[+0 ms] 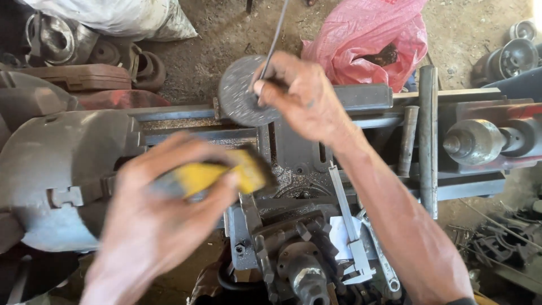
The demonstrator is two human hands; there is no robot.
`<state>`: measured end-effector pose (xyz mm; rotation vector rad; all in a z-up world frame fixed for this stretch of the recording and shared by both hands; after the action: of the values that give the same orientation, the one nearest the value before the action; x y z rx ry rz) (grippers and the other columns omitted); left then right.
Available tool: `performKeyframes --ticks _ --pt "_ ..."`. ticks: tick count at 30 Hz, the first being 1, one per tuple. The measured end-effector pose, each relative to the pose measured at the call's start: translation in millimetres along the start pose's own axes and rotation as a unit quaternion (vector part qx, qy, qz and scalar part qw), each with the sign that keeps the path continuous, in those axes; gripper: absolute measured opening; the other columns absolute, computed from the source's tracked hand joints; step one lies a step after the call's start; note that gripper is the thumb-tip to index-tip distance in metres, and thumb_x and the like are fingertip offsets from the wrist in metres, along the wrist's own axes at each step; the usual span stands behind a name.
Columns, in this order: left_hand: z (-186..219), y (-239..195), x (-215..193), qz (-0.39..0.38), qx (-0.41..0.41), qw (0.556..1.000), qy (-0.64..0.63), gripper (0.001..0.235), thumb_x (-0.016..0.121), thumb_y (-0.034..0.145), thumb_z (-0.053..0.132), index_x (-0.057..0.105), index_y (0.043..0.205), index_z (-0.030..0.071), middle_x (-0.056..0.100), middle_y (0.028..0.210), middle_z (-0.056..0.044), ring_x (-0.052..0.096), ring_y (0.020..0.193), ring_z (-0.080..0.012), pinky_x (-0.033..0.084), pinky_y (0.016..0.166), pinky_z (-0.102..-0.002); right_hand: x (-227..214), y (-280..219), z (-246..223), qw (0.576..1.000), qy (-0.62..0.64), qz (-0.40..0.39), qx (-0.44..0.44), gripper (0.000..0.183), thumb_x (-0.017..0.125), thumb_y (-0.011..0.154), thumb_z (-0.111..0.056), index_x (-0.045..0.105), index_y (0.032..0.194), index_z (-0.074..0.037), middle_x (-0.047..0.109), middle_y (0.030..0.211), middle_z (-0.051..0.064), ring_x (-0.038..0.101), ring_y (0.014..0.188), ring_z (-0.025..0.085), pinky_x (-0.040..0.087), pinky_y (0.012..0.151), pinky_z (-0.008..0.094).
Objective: Operating a metal lathe to machine a part, including making adjustments and measuring with calipers.
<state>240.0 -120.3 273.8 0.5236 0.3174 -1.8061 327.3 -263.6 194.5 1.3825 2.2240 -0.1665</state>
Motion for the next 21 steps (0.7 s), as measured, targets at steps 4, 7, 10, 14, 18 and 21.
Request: performKeyframes --ticks 4,7,10,14,18,21 --pt "-36 50 115 -0.189 -0.187 0.963 0.032 0.01 0.071 0.086 0.029 0.073 0.084 0.02 0.066 0.098 -0.002 0.069 0.085 -0.0159 0.062 0.086 -0.041 -32 6 43 0.998 -0.007 0.028 0.048 0.005 0.057 0.104 -0.004 0.062 0.102 -0.004 0.071 0.086 0.007 0.075 0.076 0.014 0.067 0.07 0.024" --pt "-52 60 187 -0.265 -0.134 0.952 0.076 0.012 0.065 0.089 0.02 0.066 0.082 0.011 0.062 0.091 -0.005 0.066 0.074 -0.0193 0.063 0.073 -0.037 -43 3 71 0.998 -0.035 0.034 0.051 0.009 0.056 0.104 0.008 0.061 0.102 0.001 0.073 0.087 0.014 0.077 0.073 0.017 0.068 0.066 0.023" --pt "-60 47 221 -0.32 -0.04 0.938 0.127 0.016 0.07 0.091 0.02 0.068 0.089 0.004 0.062 0.106 -0.019 0.06 0.1 -0.0286 0.052 0.091 -0.041 -50 2 82 0.997 0.005 0.039 0.06 0.009 0.054 0.102 0.009 0.059 0.099 0.002 0.074 0.091 0.016 0.075 0.072 0.017 0.066 0.065 0.024" --pt "-76 25 202 -0.418 -0.096 0.885 0.181 0.008 0.064 0.088 0.015 0.068 0.083 0.01 0.059 0.135 -0.03 0.044 0.145 -0.0361 0.029 0.124 -0.054 -47 0 90 0.994 0.041 0.048 0.089 0.01 0.053 0.103 0.007 0.057 0.098 0.0 0.073 0.087 0.012 0.073 0.07 0.015 0.064 0.062 0.022" --pt "-90 23 171 -0.44 -0.177 0.86 0.19 0.007 0.065 0.092 0.015 0.068 0.087 0.012 0.061 0.096 -0.001 0.061 0.081 -0.0173 0.06 0.078 -0.031 -42 1 108 0.992 0.025 0.047 0.118 0.011 0.056 0.105 0.004 0.06 0.097 -0.004 0.074 0.085 0.007 0.073 0.067 0.01 0.064 0.061 0.019" --pt "-89 30 154 -0.46 -0.217 0.838 0.199 0.015 0.067 0.093 0.011 0.075 0.106 0.01 0.07 0.102 -0.006 0.068 0.074 -0.0183 0.062 0.064 -0.027 -32 1 117 0.988 0.026 0.043 0.146 0.014 0.055 0.105 0.0 0.058 0.093 -0.006 0.073 0.075 0.007 0.073 0.062 0.01 0.063 0.056 0.019"
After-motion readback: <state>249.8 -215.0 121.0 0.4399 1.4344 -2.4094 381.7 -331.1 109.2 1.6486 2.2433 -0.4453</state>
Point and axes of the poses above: each hand's wrist, its own y-axis towards the middle knuckle, its own x-axis out of the palm, z = x × y, the point moved 10 cm from there along y, towards the middle knuckle
